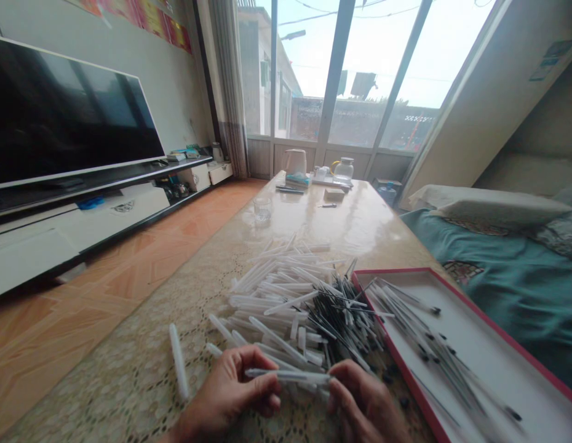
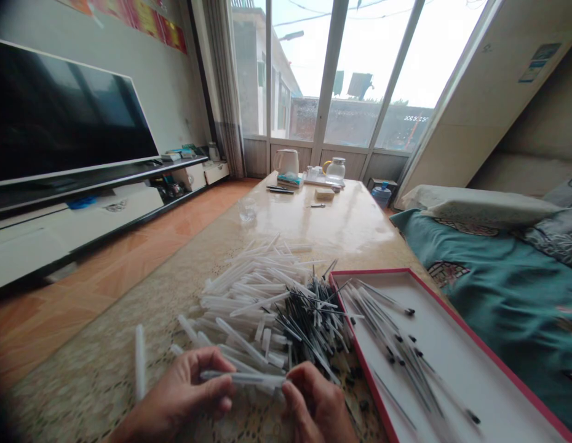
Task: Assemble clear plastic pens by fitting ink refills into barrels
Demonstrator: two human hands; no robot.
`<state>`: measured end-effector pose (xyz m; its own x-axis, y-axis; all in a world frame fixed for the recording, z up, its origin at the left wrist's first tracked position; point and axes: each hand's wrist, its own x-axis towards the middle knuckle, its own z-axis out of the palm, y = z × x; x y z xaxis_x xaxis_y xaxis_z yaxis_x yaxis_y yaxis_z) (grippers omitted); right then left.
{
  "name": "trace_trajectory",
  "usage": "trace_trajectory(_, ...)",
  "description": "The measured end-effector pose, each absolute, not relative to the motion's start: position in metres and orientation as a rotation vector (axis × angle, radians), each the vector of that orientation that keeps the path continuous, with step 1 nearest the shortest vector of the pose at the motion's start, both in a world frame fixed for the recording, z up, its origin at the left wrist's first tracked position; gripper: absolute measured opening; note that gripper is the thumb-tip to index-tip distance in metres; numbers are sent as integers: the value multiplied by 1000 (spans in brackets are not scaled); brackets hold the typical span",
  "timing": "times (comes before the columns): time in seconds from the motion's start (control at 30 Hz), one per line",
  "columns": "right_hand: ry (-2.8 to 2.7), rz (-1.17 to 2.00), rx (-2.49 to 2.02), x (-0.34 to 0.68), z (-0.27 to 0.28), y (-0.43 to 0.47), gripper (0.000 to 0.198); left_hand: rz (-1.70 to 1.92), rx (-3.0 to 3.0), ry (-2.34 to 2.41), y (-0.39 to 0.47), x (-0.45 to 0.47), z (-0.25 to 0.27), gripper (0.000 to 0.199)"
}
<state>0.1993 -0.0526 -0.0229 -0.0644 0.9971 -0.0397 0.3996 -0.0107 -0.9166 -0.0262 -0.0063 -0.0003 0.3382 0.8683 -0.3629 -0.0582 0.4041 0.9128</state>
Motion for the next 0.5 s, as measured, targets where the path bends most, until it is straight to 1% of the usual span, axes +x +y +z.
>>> trace_trajectory(0.1,-1540,1010,-1500,198,-24,-51,56,743,966,1041,-6,-27,-2,34)
trace_trajectory(0.3,-1561,1107,-1456,198,-13,-51,44,733,940,1067,-6,-26,1,35)
trace_trajectory(0.43,-1544,1055,-1478,198,-26,-52,53,748,949,1067,-7,-25,3,34)
trace_trajectory(0.5,-1513,1066,-1449,199,-31,-52,49,757,949,1074,-7,-24,2,34)
